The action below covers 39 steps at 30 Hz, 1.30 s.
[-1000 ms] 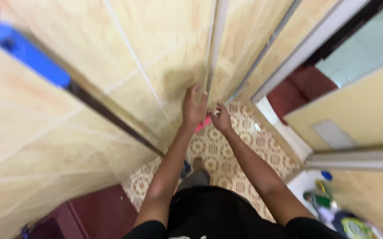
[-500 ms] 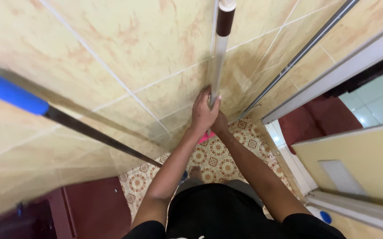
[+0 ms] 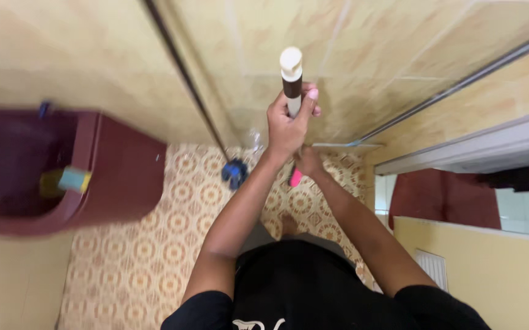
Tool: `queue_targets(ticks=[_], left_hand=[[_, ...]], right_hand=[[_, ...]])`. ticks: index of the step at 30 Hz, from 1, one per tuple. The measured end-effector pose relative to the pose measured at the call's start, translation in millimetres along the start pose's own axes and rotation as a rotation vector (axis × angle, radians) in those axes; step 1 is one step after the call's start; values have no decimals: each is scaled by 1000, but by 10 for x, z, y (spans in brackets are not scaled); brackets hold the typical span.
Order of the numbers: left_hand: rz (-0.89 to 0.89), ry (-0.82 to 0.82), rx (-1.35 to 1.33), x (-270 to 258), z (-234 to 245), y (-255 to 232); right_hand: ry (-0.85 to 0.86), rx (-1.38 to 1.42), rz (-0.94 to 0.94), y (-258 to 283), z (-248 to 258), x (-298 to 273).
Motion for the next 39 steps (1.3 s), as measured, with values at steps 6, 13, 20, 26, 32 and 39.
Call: queue_targets(ticks=[6,13,20,26,32,39], left_hand=[[83,-219,3,-651,996,-48],[-65,-629,-120,-1855,2268,-252],[-315,-612,10,-3581,3169,-1161],[-482,-451,-71,-4776,3826,-1318],[-629,-1181,-39,-6008,4400,-1099],[-697,-1520,171,-6869,4274,-938]], right_hand=[[453,-46,-170,34,-706,-388],[963,-150,5,925,-1779,-657],[1173,-99,243,2290,-2995,-1158],[1254,26,311,3253,-3841,-1790],[1151,290,694,4425,-4793,-2352],[1216,399,1008,5665,-5073,-2802]])
Point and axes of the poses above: each hand's wrist, its own x-axis towards the middle knuckle, its own z-axis out of the back of the hand, y = z × x, the point moved 5 cm from there along x, towards the middle knuckle, and after that the axes turned 15 degrees about z, right-handed, at the moved point
